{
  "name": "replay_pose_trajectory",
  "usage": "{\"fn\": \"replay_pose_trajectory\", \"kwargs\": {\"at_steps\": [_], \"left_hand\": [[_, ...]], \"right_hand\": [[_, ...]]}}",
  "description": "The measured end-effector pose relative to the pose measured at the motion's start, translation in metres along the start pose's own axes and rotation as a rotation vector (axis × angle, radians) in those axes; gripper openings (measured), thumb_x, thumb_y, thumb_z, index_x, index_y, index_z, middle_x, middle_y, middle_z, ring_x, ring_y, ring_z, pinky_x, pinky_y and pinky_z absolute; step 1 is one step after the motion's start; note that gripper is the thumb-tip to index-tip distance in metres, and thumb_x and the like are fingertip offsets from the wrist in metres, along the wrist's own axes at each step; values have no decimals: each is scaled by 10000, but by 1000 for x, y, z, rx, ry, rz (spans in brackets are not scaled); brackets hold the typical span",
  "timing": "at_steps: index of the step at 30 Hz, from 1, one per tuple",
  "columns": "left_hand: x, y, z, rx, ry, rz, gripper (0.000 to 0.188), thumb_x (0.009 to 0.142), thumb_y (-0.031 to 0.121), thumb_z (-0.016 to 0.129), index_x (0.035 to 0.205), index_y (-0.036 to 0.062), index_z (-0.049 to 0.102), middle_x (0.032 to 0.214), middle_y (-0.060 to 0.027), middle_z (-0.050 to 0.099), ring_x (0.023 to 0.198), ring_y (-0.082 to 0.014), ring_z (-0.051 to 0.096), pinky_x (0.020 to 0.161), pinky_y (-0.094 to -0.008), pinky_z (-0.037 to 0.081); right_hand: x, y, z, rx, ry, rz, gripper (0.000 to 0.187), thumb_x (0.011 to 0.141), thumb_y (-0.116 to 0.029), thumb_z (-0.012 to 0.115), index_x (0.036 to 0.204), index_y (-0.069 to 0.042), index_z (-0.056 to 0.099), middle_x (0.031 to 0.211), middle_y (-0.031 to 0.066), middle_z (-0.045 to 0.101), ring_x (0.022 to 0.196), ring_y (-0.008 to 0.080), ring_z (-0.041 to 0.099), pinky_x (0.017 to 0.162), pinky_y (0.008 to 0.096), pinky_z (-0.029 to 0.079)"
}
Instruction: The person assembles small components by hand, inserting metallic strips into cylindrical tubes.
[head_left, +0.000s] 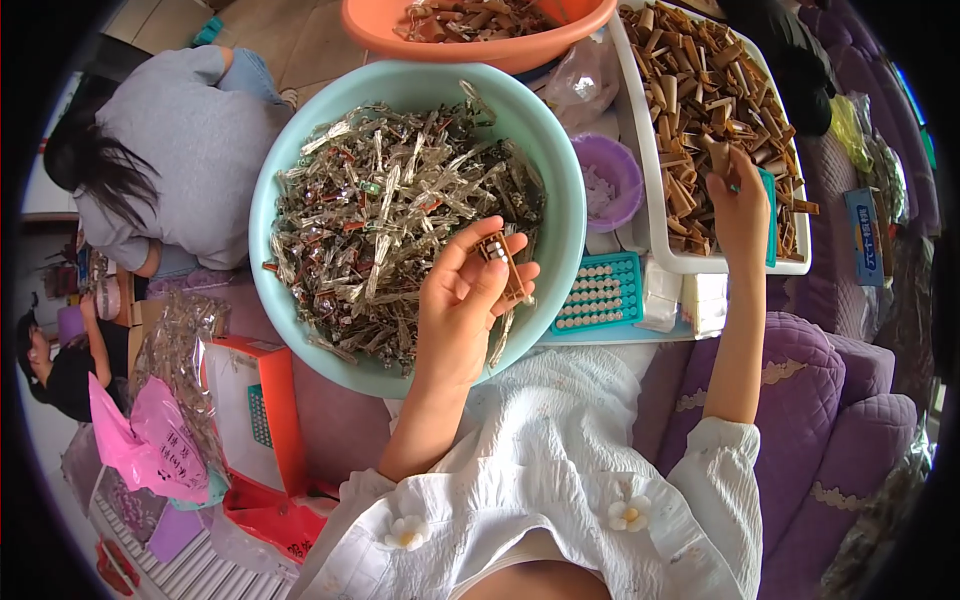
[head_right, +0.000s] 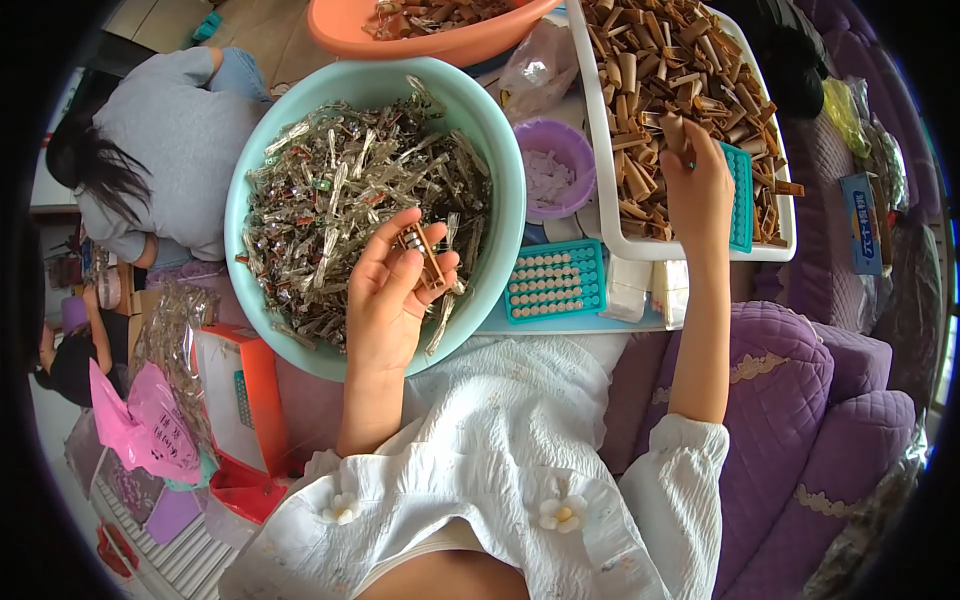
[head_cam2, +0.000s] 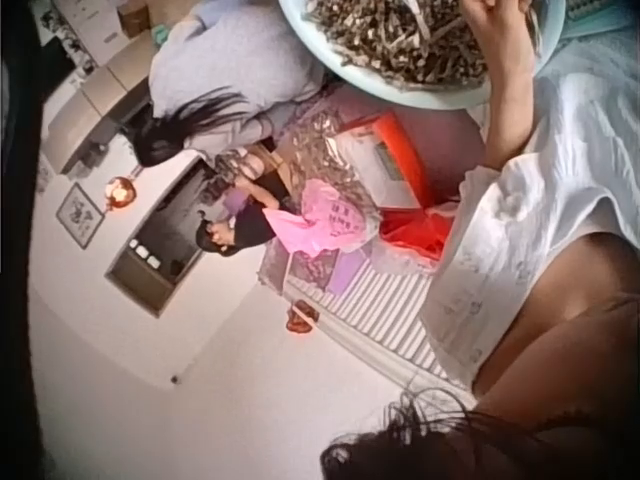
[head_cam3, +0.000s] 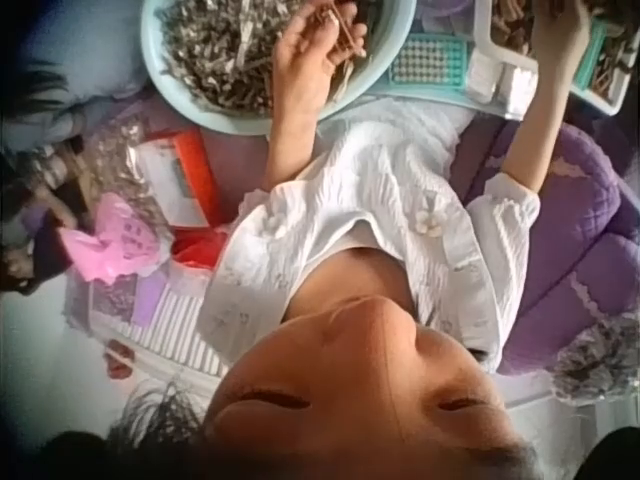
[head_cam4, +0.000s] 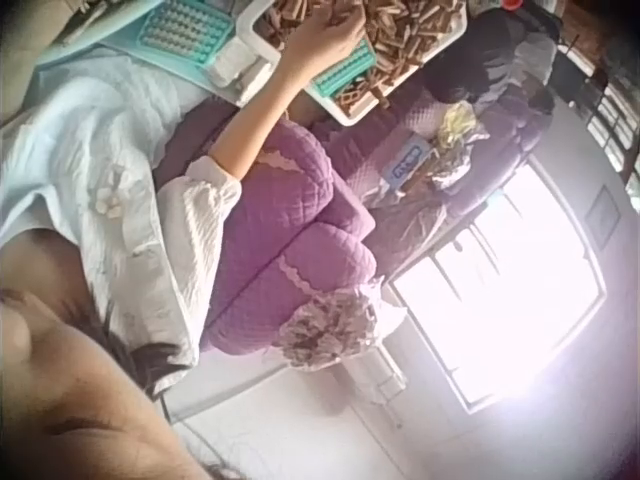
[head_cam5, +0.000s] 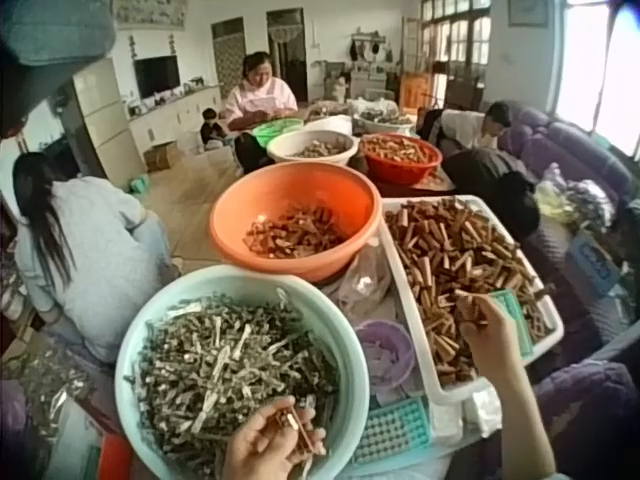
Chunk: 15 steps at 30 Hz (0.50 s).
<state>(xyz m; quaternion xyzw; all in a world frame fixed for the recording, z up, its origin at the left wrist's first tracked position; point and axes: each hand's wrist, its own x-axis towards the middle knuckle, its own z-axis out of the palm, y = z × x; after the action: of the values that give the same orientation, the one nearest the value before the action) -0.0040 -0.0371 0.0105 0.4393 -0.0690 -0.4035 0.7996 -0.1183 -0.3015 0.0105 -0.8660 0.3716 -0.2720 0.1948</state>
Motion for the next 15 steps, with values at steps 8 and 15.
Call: {"fn": "replay_pose_trajectory", "kwargs": {"at_steps": [8, 15], "left_hand": [[3, -4, 2, -186, 73, 94, 330, 885, 79, 383, 1212, 35, 362, 1080, -148, 500, 971, -222, 533, 830, -319, 458], [-4, -6, 6, -43, 92, 232, 355, 850, 45, 457, 1196, 2, 392, 1065, -135, 519, 996, -219, 518, 855, -334, 443]], "right_hand": [[-51, -39, 4, 508, -193, 121, 386, 743, 45, 546, 1121, -22, 501, 874, 36, 525, 756, 91, 515, 675, 216, 436], [-100, -114, 19, 891, -293, 161, 344, 684, 84, 592, 1015, -7, 570, 861, 55, 594, 766, 115, 552, 685, 229, 446]]}}
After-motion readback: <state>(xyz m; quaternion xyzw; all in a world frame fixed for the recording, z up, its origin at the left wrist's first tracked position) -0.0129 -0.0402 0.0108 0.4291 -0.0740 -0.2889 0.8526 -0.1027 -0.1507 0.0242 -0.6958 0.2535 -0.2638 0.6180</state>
